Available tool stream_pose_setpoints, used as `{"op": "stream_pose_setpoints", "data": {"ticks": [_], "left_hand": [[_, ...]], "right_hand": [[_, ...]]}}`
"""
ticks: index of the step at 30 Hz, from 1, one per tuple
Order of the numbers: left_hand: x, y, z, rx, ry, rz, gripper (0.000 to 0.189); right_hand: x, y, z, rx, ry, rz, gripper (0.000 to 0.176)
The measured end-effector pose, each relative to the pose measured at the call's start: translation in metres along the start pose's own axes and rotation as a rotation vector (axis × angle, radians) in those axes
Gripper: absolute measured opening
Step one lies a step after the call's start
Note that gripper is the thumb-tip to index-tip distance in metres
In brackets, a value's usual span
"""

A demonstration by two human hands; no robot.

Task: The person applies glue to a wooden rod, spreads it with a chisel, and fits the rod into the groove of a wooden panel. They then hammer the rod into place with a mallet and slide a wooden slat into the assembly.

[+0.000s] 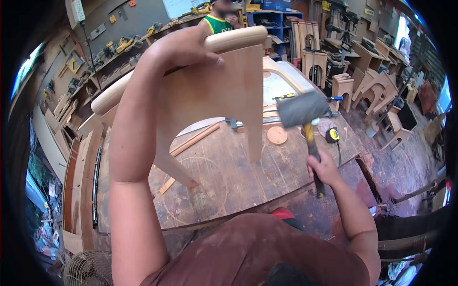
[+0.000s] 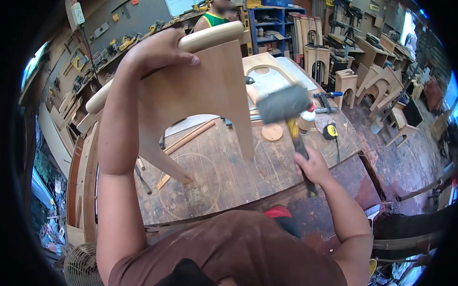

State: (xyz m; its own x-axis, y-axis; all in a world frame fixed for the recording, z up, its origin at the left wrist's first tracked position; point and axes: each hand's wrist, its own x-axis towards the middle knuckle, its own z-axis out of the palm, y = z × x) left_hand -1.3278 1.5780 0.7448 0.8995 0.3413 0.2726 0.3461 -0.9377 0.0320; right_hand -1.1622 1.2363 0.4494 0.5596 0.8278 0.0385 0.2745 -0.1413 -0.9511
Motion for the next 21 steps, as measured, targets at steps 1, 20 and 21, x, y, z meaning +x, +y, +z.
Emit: {"op": "stream_pose_setpoints", "data": {"ticks": [1, 20, 21], "left_hand": [[-0.004, 0.006, -0.005, -0.003, -0.024, 0.017, 0.058], [-0.004, 0.030, -0.011, 0.084, -0.088, -0.223, 0.059], [-0.004, 0.030, -0.010, 0.069, -0.074, -0.227, 0.059]], "right_hand": [[0.010, -0.017, 0.002, 0.190, 0.047, -0.107, 0.025], [0.138, -0.129, -0.031, 0.683, -0.310, -0.366, 0.026], [0.138, -0.130, -0.032, 0.740, -0.272, -0.351, 0.026]]}}
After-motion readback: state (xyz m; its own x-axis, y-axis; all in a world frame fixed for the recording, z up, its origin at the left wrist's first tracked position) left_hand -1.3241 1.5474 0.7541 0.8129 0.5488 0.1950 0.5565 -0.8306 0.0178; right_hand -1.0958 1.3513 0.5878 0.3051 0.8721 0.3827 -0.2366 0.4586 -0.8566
